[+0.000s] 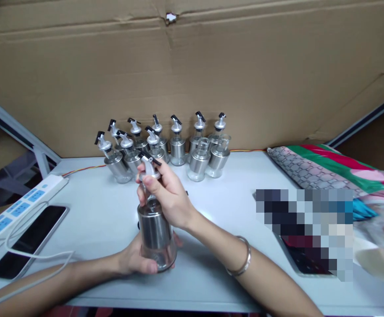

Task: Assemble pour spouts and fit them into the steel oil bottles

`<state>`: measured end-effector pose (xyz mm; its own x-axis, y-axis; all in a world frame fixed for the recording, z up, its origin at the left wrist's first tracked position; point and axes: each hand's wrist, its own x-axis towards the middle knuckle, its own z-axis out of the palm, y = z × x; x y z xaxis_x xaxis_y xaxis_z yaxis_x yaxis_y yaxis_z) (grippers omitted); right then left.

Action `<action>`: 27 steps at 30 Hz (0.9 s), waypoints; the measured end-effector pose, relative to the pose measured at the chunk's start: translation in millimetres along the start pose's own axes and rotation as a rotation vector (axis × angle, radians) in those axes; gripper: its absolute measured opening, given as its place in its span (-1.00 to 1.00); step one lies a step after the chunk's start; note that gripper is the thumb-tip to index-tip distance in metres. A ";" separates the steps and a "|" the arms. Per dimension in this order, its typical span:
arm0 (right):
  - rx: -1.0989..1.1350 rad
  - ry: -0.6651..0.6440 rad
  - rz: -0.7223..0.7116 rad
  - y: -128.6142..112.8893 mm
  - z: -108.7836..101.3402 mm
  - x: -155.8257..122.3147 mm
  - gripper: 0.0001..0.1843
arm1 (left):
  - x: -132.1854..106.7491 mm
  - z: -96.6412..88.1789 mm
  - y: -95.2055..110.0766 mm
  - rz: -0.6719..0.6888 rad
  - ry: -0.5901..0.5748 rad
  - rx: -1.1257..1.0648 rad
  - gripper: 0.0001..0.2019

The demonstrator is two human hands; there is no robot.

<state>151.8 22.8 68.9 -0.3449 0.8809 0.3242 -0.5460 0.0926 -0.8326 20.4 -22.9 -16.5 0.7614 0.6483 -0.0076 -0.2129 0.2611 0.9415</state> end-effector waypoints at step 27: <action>-0.117 0.172 0.104 13.6 0.4 -1.6 -0.61 | 2.0 0.8 2.4 -0.081 0.032 -0.087 -0.52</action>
<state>144.6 22.4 57.3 -0.2540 0.9538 0.1606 -0.4182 0.0414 -0.9074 21.9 -21.6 -14.0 0.7586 0.6447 -0.0940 -0.2050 0.3732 0.9048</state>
